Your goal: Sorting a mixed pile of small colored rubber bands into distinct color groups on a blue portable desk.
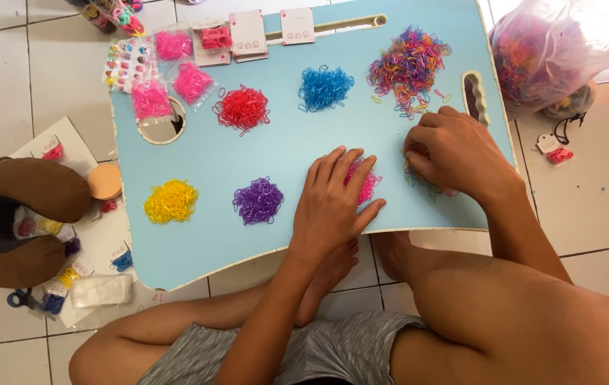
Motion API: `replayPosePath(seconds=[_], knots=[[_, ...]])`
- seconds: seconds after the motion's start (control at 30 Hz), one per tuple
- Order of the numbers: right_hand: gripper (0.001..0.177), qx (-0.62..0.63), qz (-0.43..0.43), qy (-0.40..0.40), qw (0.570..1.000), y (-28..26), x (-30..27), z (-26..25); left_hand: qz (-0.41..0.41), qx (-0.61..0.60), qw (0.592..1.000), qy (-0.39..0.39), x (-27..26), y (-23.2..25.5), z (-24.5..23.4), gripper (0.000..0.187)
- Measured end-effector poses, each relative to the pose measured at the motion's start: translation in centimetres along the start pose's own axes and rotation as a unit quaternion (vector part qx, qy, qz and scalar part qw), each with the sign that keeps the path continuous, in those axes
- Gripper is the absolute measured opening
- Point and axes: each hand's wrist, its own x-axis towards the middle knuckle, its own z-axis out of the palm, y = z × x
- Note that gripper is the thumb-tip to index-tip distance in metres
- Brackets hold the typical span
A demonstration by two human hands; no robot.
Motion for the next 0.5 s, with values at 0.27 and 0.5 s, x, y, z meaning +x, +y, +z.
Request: replayPosePath(seconds=[0.27,0.5], knots=[[0.008,0.134,-0.030,0.077,0.987,0.3,-1.0,-1.3,-0.009,0.005,1.000,0.005,0.2,0.6,-0.7,0.061],[0.008,0.361,0.059,0.123,0.922,1.9,-1.5,0.1,-0.017,-0.042,0.999,-0.010,0.3,0.0,-0.5,0.071]])
